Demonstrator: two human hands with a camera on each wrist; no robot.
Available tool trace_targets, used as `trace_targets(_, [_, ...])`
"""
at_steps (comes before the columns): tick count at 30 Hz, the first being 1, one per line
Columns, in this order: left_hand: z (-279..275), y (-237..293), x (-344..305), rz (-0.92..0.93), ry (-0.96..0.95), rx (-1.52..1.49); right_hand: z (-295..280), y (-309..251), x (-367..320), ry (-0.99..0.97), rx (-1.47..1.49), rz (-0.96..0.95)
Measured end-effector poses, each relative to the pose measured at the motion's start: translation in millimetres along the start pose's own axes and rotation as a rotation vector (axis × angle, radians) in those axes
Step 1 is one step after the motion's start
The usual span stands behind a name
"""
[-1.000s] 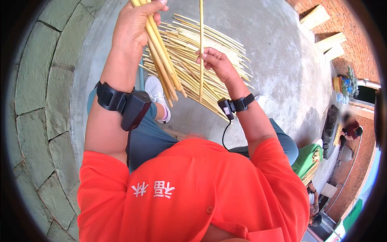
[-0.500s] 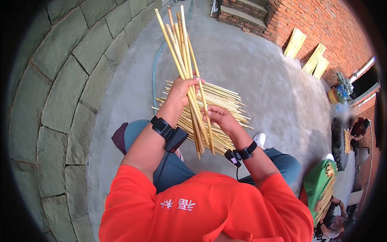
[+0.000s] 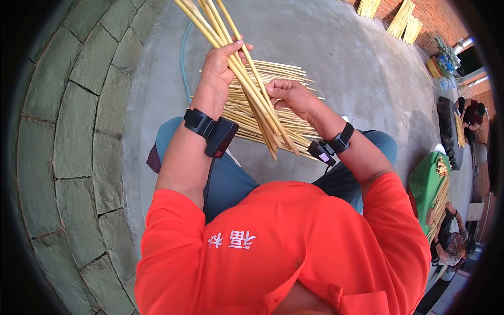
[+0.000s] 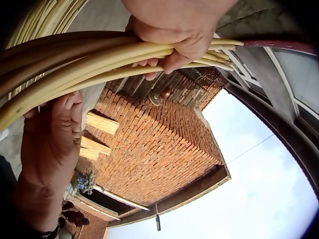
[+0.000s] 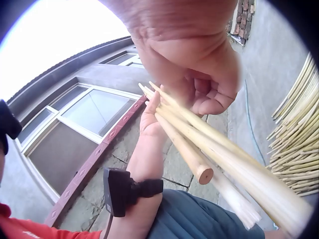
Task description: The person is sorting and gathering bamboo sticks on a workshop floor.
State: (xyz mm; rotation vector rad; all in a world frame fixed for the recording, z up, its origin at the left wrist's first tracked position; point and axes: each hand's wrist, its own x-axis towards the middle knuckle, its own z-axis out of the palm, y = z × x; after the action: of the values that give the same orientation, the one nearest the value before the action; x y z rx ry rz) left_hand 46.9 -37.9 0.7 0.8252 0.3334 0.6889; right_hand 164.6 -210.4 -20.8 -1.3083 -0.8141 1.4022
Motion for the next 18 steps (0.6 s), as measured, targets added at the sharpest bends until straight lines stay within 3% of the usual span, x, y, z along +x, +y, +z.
trace_targets(6, [9,-10,5,-0.042,0.003,0.061,-18,-3,-11,-0.101,-0.051,0.005])
trace_targets(18, [17,-35,22,-0.066,-0.01,0.135,-38,-1,-6,0.035,-0.064,0.035])
